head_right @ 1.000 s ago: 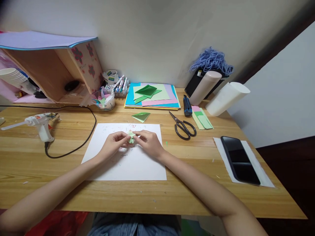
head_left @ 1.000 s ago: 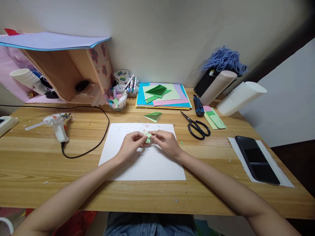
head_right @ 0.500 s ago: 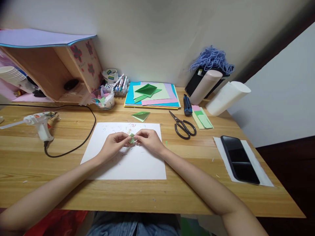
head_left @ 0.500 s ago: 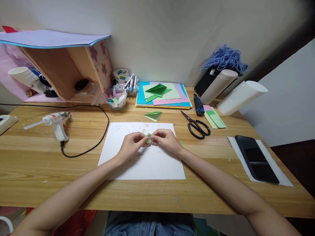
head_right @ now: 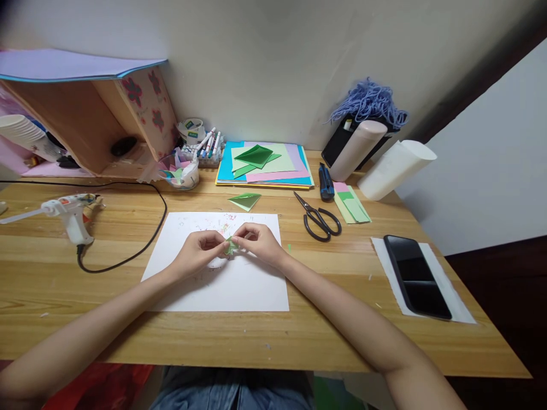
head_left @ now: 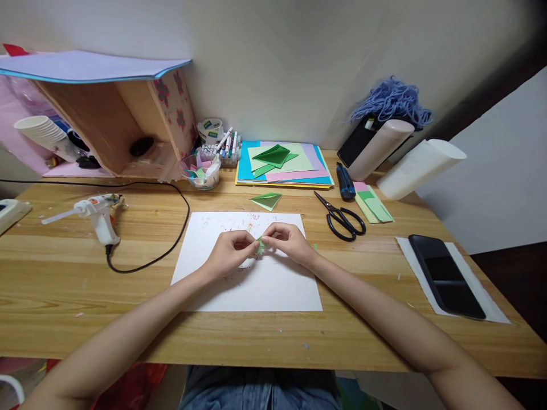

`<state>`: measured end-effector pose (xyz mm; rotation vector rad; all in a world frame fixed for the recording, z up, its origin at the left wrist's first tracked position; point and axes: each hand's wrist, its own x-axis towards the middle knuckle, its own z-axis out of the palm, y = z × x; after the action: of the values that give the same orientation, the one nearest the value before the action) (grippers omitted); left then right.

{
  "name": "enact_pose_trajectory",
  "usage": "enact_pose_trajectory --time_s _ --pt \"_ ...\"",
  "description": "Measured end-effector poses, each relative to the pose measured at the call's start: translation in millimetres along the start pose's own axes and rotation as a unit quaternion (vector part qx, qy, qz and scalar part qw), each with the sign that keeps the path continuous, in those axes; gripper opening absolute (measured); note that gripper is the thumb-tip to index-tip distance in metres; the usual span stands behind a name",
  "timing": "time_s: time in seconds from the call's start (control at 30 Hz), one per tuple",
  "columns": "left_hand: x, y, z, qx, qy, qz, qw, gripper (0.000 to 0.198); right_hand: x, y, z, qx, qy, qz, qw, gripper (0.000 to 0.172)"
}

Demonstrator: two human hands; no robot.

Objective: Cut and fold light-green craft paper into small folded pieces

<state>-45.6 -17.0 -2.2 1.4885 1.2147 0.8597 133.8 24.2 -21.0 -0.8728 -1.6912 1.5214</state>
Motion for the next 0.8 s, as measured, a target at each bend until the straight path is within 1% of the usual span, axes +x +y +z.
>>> enact_pose_trajectory --time_s 0.17,0.27,0.37,0.57,0.8 --pt "0.0 3.4 -0.4 -0.017 -0.027 -0.012 0.999 0.024 -0.9 2.2 1.0 -0.011 -0.009 -0.003 1.000 0.017" --pt "0.0 4.8 0.4 -0.018 -0.033 -0.020 0.999 0.024 -1.5 1.9 2.3 -0.007 -0.020 -0.008 1.000 0.016" --pt "0.8 4.4 0.0 -0.035 -0.029 -0.029 0.999 0.023 -1.8 -0.4 1.9 -0.031 -0.031 -0.012 0.999 0.017" --pt "2.0 0.9 -2.7 -0.071 -0.017 -0.035 0.997 0.021 -0.5 -2.3 -3.4 -0.091 -0.093 0.008 0.991 0.025" --pt "0.4 3.0 1.8 -0.029 -0.006 -0.021 0.999 0.022 -0.9 -2.2 -3.7 -0.071 -0.099 0.012 0.992 0.030"
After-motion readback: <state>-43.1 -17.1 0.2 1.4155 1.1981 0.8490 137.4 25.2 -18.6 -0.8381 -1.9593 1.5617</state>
